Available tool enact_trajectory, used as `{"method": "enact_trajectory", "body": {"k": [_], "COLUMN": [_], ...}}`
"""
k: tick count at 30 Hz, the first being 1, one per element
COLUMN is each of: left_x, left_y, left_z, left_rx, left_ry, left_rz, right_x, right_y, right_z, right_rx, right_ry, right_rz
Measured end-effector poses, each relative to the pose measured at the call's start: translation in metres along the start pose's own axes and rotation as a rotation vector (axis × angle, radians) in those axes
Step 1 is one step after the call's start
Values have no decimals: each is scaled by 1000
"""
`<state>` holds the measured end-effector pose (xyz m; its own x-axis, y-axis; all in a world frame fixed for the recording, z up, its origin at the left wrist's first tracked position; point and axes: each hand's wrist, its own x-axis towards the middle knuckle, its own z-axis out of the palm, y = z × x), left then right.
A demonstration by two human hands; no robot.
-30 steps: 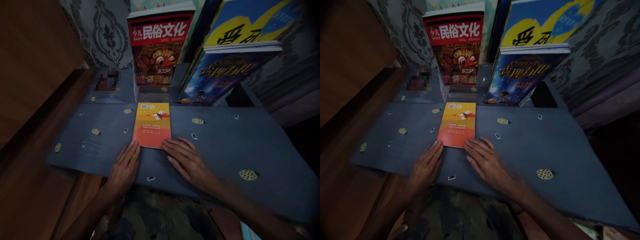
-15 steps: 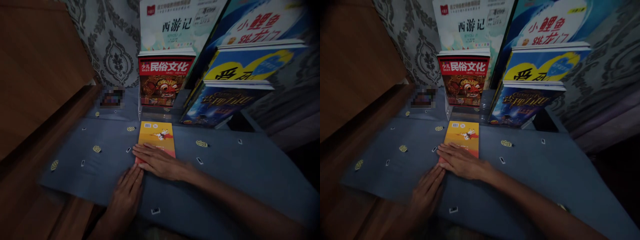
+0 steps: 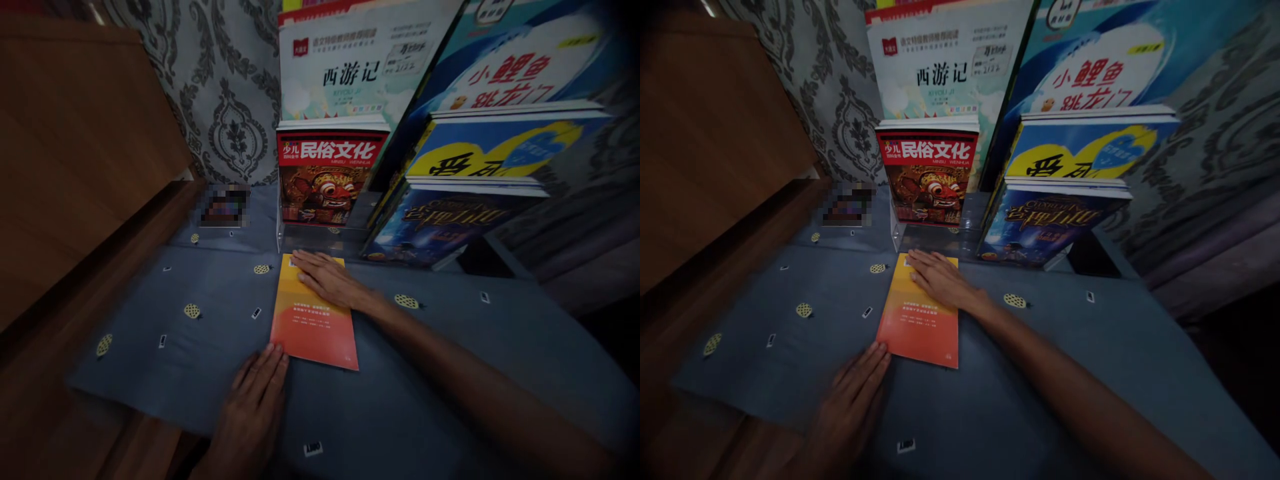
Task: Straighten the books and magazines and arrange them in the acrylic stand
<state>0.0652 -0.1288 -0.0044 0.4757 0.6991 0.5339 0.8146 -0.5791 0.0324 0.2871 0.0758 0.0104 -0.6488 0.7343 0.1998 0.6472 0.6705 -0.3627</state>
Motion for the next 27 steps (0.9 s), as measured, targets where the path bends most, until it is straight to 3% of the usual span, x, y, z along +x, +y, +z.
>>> {"method": "enact_trajectory", "body": {"k": [8,14,21,27], "left_x": [4,21,54,82], "left_y": [-1,-16,-38,-40], "left_z": [-4,-11,-13,0], "left_rx": [63,88,93,131], "left_ry": [-65,-145,-243,-293], "left_rz": [-8,-42,-12,45], "right_x": [-16,-56,-119,-146], "right_y": [-9,-10,-9,-19], "right_z": [-4,-9,-9,-6], "right_rx": [-39,-36,187,312], "right_ry": [72,121,304,420], "right_rz": [158,323,301,346]}}
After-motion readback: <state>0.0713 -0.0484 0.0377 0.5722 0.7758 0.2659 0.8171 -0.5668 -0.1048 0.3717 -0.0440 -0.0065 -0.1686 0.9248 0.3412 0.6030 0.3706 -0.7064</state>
